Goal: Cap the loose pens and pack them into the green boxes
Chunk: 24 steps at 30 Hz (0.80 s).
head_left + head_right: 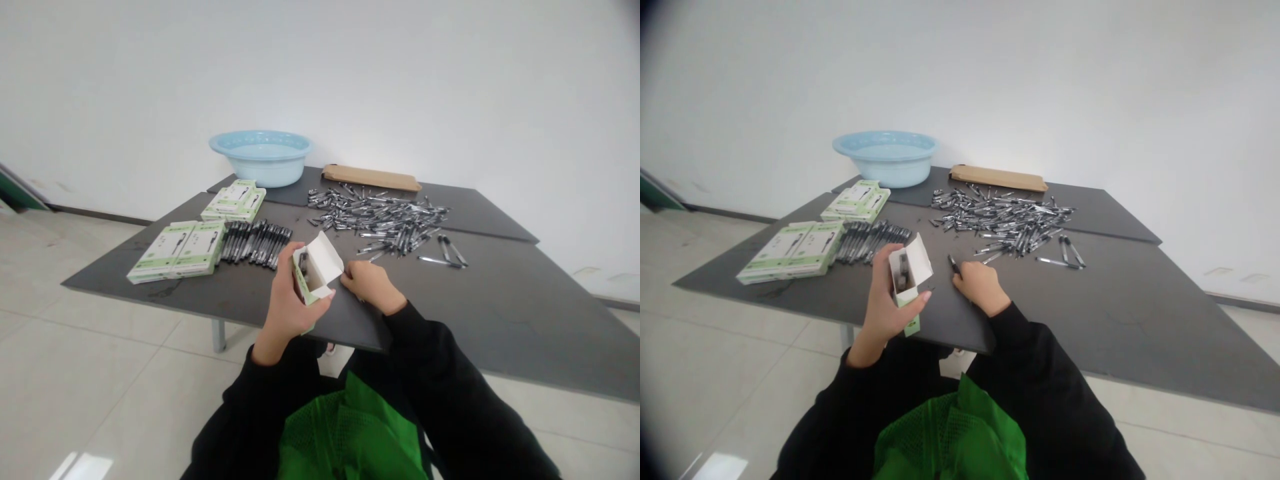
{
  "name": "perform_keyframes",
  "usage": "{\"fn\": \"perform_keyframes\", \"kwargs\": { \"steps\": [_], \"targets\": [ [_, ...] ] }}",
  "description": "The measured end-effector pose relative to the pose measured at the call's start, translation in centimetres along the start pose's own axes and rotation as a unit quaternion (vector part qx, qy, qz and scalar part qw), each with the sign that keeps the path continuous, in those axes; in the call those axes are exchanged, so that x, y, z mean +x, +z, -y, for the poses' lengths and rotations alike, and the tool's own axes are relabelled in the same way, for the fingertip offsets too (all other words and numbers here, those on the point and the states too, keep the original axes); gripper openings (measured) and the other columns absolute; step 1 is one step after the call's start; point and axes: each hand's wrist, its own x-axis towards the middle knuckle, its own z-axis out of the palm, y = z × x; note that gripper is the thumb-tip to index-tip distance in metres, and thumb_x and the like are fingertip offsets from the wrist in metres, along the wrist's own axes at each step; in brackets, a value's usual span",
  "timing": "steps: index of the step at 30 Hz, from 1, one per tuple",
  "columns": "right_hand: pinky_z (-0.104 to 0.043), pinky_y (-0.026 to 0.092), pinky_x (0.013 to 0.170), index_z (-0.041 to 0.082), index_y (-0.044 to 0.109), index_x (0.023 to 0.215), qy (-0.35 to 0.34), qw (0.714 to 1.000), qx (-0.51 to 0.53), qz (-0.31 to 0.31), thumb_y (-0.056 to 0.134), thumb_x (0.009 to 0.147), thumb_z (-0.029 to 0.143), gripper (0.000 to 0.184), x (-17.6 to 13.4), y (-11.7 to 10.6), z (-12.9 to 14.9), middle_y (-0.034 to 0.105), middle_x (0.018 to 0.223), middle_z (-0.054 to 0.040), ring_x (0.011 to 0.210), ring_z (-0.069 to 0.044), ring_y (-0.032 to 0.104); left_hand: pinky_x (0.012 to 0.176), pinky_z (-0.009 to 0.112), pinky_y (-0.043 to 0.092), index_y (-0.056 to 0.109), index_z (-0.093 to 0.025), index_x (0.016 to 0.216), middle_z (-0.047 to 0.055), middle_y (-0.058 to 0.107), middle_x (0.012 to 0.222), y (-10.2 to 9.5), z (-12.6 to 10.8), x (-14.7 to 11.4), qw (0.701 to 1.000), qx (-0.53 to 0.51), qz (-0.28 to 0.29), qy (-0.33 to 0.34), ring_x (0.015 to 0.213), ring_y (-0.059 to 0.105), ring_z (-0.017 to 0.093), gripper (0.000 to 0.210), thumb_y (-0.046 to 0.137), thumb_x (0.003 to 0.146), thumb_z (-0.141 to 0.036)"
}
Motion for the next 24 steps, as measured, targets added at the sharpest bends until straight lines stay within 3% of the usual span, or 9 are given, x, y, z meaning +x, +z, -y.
{"fn": "perform_keyframes", "kwargs": {
  "steps": [3,6,9,11,13,14,20,24],
  "targets": [
    [-0.029,0.039,0.064,0.018,0.066,0.080,0.008,0.997,0.051,-0.051,0.051,0.090,0.034,0.024,-1.1,-1.6,-0.7,0.072,0.082,-0.0114,0.077,-0.022,0.066,0.100,0.040,0.046,0.036,-0.022,0.133,0.011,0.048,0.130,-0.1,-0.1,0.0,1.000,0.005,0.001,-0.006,0.121,0.052,0.028,0.076,0.073,0.068,-0.026],
    [-0.026,0.035,0.057,0.019,0.060,0.075,-0.027,0.967,0.180,-0.178,0.055,0.088,0.032,0.020,-2.6,-4.5,-1.3,0.063,0.065,-0.0025,0.060,-0.015,0.056,0.101,0.041,0.045,0.036,-0.021,0.133,0.011,0.049,0.128,-0.2,-0.2,0.0,1.000,0.006,-0.002,-0.002,0.120,0.052,0.029,0.075,0.073,0.068,-0.027],
    [-0.024,0.035,0.051,0.020,0.055,0.074,-0.083,0.883,0.349,-0.302,0.057,0.089,0.033,0.019,-4.4,-8.0,-0.8,0.053,0.056,0.0040,0.050,-0.011,0.049,0.100,0.040,0.045,0.036,-0.021,0.133,0.011,0.049,0.128,-0.2,-0.1,0.0,1.000,0.003,-0.003,0.003,0.119,0.052,0.028,0.074,0.072,0.068,-0.028],
    [-0.024,0.040,0.052,0.020,0.057,0.080,-0.120,0.824,0.423,-0.358,0.056,0.091,0.033,0.017,-5.5,-9.9,0.1,0.055,0.059,0.0040,0.051,-0.011,0.052,0.099,0.039,0.045,0.036,-0.021,0.133,0.011,0.049,0.128,-0.2,0.0,-0.1,1.000,0.000,-0.002,0.006,0.118,0.053,0.027,0.075,0.073,0.069,-0.027],
    [-0.024,0.044,0.054,0.021,0.059,0.085,-0.158,0.786,0.461,-0.381,0.055,0.093,0.034,0.015,-6.4,-11.0,1.3,0.058,0.064,0.0030,0.055,-0.012,0.057,0.099,0.038,0.046,0.035,-0.021,0.134,0.011,0.049,0.128,-0.1,0.1,-0.2,1.000,-0.003,-0.002,0.006,0.118,0.053,0.027,0.075,0.073,0.069,-0.027],
    [-0.025,0.046,0.056,0.021,0.059,0.087,-0.176,0.780,0.465,-0.380,0.055,0.094,0.034,0.015,-6.7,-11.3,1.9,0.060,0.067,0.0024,0.058,-0.012,0.058,0.098,0.038,0.046,0.035,-0.021,0.134,0.011,0.049,0.128,-0.1,0.2,-0.2,1.000,-0.004,-0.002,0.006,0.118,0.053,0.027,0.076,0.073,0.069,-0.027],
    [-0.030,0.049,0.071,0.020,0.064,0.090,-0.270,0.851,0.336,-0.300,0.059,0.089,0.023,0.007,-6.5,-10.3,4.9,0.064,0.080,-0.0011,0.074,-0.015,0.059,0.097,0.038,0.048,0.036,-0.021,0.134,0.010,0.050,0.126,0.0,0.1,-0.1,0.999,-0.028,-0.006,0.016,0.114,0.055,0.026,0.074,0.073,0.070,-0.028],
    [-0.037,0.047,0.086,0.018,0.066,0.089,-0.317,0.873,0.259,-0.264,0.058,0.087,0.018,0.009,-5.7,-9.4,5.6,0.063,0.093,-0.0063,0.092,-0.021,0.057,0.093,0.037,0.050,0.036,-0.021,0.134,0.009,0.052,0.123,0.1,0.0,-0.1,0.999,-0.048,-0.001,-0.001,0.107,0.058,0.024,0.074,0.072,0.069,-0.026]
  ]
}}
